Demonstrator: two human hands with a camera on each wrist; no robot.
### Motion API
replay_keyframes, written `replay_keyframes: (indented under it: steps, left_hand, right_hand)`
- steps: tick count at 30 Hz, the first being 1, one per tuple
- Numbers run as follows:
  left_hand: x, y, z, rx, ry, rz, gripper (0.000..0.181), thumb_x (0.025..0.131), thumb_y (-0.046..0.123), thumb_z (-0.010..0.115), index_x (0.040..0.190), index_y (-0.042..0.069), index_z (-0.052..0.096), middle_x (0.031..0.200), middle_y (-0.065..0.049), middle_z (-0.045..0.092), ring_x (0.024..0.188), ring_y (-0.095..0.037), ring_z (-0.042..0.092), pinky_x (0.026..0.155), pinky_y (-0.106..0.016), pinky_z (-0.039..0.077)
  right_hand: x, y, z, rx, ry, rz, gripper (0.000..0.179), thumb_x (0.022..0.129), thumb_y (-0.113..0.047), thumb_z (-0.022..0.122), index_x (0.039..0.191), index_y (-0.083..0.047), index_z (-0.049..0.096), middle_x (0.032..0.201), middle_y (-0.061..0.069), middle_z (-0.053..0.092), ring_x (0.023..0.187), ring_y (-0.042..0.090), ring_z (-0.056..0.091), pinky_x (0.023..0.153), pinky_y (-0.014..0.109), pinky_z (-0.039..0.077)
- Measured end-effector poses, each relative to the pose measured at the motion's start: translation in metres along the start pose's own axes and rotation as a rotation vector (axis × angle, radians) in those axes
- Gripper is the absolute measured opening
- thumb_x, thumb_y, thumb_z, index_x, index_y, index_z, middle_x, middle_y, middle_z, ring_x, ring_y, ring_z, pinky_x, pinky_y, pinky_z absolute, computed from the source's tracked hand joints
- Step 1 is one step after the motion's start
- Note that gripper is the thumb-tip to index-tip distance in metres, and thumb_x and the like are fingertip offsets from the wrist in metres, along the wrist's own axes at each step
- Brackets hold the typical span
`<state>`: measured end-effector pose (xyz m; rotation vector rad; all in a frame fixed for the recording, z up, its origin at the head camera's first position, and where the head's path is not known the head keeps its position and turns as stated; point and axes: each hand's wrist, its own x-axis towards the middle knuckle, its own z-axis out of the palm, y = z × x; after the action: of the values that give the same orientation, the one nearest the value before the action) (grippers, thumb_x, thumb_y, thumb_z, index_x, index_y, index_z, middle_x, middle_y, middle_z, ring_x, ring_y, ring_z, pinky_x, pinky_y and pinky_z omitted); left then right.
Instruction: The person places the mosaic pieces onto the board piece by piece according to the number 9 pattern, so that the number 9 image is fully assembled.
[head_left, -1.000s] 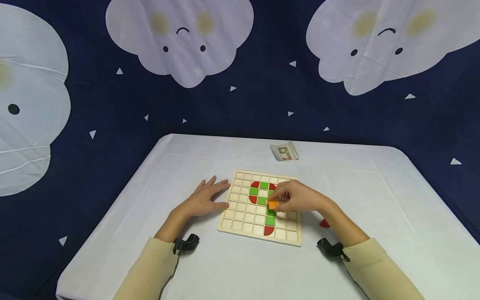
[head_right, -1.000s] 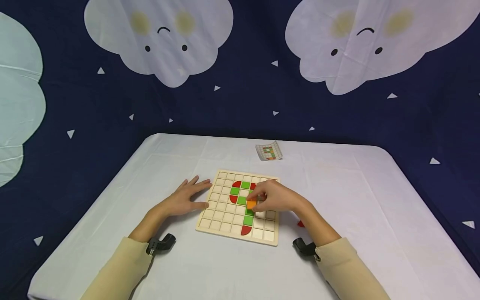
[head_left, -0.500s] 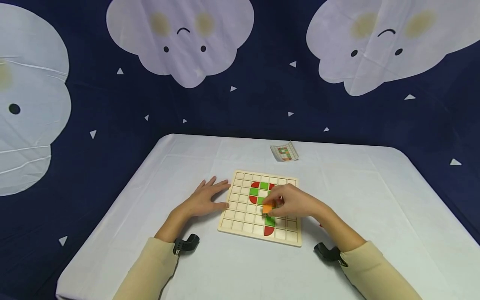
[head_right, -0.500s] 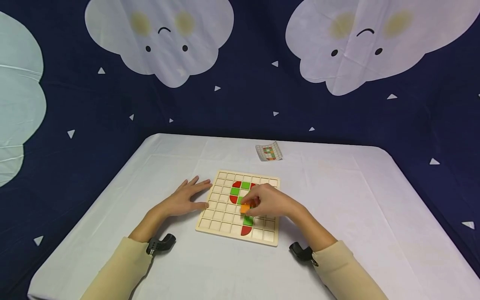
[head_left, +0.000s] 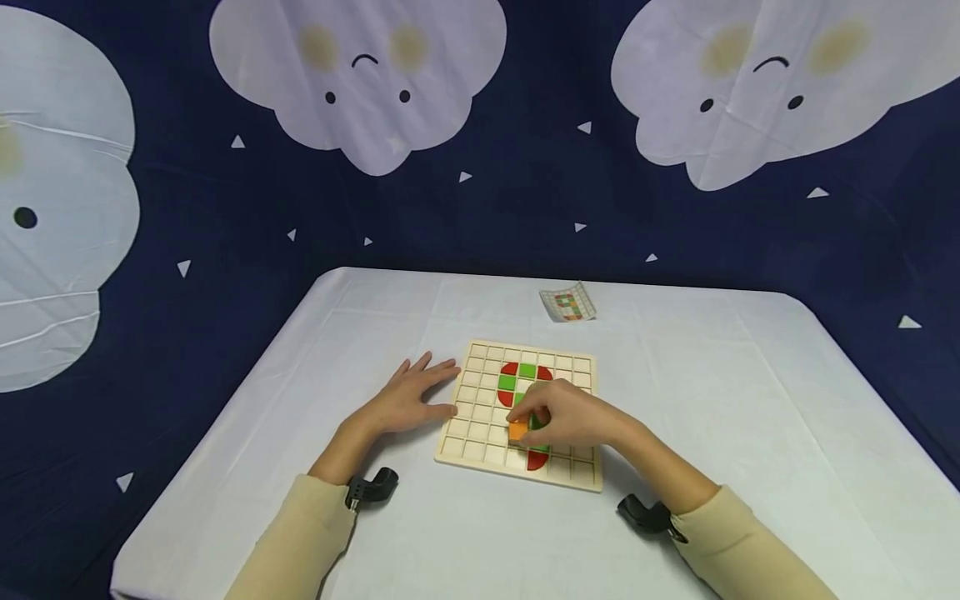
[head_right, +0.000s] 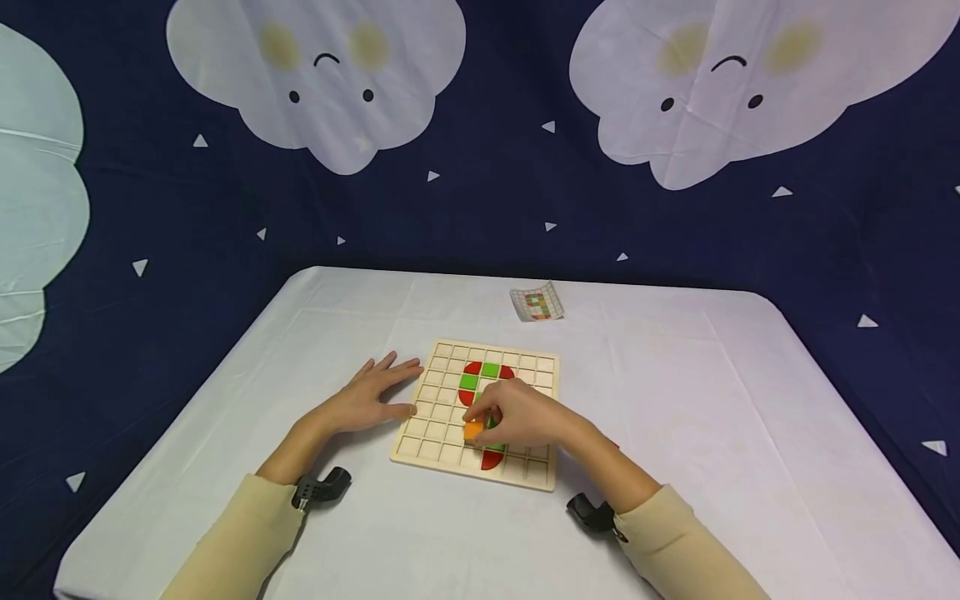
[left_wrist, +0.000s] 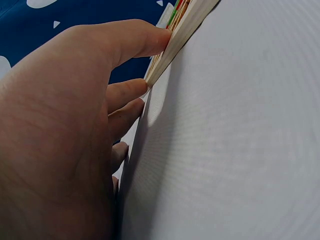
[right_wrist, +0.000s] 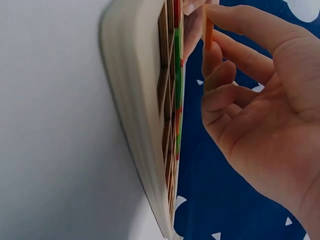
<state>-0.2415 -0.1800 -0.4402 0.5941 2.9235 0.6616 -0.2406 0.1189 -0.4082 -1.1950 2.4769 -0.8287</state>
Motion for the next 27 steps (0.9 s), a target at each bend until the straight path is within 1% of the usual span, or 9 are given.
replay_keyframes:
  steps: [5, 11, 15, 19, 27]
  left_hand:
    - [-0.0003, 0.0003, -0.0004, -0.001, -0.003, -0.001, 0.071, 0.085, 0.052, 0.063, 0.146, 0.022, 0.043, 0.153, 0.005, 0.032, 0.145, -0.026, 0.009, 0.115, -0.049, 0.000]
    - [0.0001, -0.0010, -0.0001, -0.008, -0.001, 0.007, 0.071, 0.085, 0.051, 0.063, 0.146, 0.021, 0.044, 0.153, 0.004, 0.033, 0.145, -0.027, 0.010, 0.115, -0.049, 0.000]
    - [0.0005, -0.0023, 0.0002, -0.010, -0.001, 0.008, 0.071, 0.085, 0.052, 0.063, 0.146, 0.021, 0.044, 0.153, 0.003, 0.033, 0.145, -0.028, 0.010, 0.115, -0.049, 0.000]
    - [0.0010, -0.0023, 0.0001, -0.010, -0.001, 0.010, 0.071, 0.085, 0.052, 0.063, 0.146, 0.021, 0.044, 0.153, 0.003, 0.033, 0.145, -0.028, 0.010, 0.115, -0.050, 0.000]
    - [0.0004, -0.0014, 0.0001, -0.017, 0.007, 0.012, 0.071, 0.085, 0.051, 0.064, 0.145, 0.021, 0.045, 0.152, 0.002, 0.034, 0.145, -0.029, 0.010, 0.115, -0.050, 0.000]
  right_hand:
    - [0.0001, -0.0020, 0.0039, 0.012, -0.037, -0.003, 0.027, 0.079, -0.030, 0.080, 0.105, -0.024, 0.075, 0.084, -0.011, 0.063, 0.071, 0.009, 0.053, 0.062, 0.027, 0.047]
    - [-0.0002, -0.0061, 0.0074, -0.011, -0.078, -0.030, 0.026, 0.078, -0.027, 0.079, 0.104, -0.023, 0.075, 0.088, -0.014, 0.063, 0.074, 0.009, 0.054, 0.061, 0.025, 0.048]
    - [-0.0006, -0.0093, 0.0092, -0.017, -0.109, -0.047, 0.027, 0.077, -0.026, 0.079, 0.104, -0.023, 0.075, 0.088, -0.014, 0.062, 0.077, 0.009, 0.056, 0.064, 0.024, 0.050]
    - [-0.0015, -0.0094, 0.0102, -0.020, -0.118, -0.078, 0.027, 0.077, -0.027, 0.078, 0.104, -0.023, 0.074, 0.089, -0.013, 0.062, 0.079, 0.010, 0.056, 0.067, 0.025, 0.050]
    - [-0.0011, -0.0083, 0.0106, -0.009, -0.135, -0.128, 0.027, 0.078, -0.024, 0.079, 0.105, -0.019, 0.073, 0.085, -0.011, 0.063, 0.076, 0.011, 0.056, 0.065, 0.023, 0.049]
